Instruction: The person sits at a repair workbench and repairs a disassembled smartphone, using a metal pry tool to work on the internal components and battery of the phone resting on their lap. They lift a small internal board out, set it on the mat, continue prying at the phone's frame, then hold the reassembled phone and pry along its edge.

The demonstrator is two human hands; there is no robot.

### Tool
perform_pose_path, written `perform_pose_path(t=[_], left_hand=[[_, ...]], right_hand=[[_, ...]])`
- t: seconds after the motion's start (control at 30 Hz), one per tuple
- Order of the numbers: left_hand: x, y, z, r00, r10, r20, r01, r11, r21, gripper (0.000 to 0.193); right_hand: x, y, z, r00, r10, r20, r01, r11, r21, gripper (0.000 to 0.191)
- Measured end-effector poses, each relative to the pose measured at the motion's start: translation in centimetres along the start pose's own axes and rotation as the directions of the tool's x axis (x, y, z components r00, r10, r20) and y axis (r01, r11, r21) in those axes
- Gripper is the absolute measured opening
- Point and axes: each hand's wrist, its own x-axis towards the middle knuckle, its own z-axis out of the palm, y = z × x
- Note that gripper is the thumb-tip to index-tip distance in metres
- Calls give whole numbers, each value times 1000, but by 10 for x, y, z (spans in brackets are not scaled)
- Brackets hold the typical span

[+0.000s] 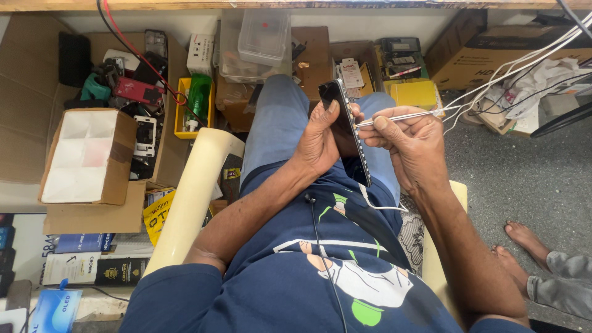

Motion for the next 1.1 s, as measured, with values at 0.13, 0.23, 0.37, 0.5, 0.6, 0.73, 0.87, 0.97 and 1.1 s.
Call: perform_pose_path(t=[0.13, 0.23, 0.37, 0.5, 0.6, 0.73, 0.87, 0.97, 1.1], left_hand=[[0, 1, 2, 1000, -1, -6, 1, 1000, 8, 30], [-2, 1, 6, 1000, -1, -17, 1, 1000, 15, 29], [-2, 3, 9, 1000, -7, -23, 8, 1000, 15, 29], [-2, 2, 8, 998, -9, -66, 10, 1000, 16, 28], [3, -3, 5, 1000, 3, -30, -4, 999, -40, 23], [7, -5, 3, 988, -11, -155, 11, 1000, -3, 16], [3, -7, 2, 995, -42, -96, 36, 997, -66, 18], [3, -8, 0, 993, -59, -105, 50, 995, -85, 18], [4, -9, -1, 991, -37, -127, 27, 997, -74, 18]], right_hand=[[-1, -2, 1, 1000, 1, 0, -1, 1000, -18, 12], [-2, -3, 2, 1000, -2, 2, 2, 1000, -24, 12], [-1, -2, 1, 1000, -4, 1, 4, 999, -42, 12], [1, 4, -1, 1000, -16, 4, 16, 999, -47, 12], [6, 5, -4, 1000, -18, 12, 20, 987, -157, 12], [13, 1, -7, 1000, 10, 9, -9, 995, -101, 12], [9, 2, -7, 999, -12, 51, 13, 999, -32, 15], [6, 4, -9, 998, -19, 59, 19, 1000, -4, 18], [7, 5, -12, 998, -4, 55, 4, 1000, -14, 18]])
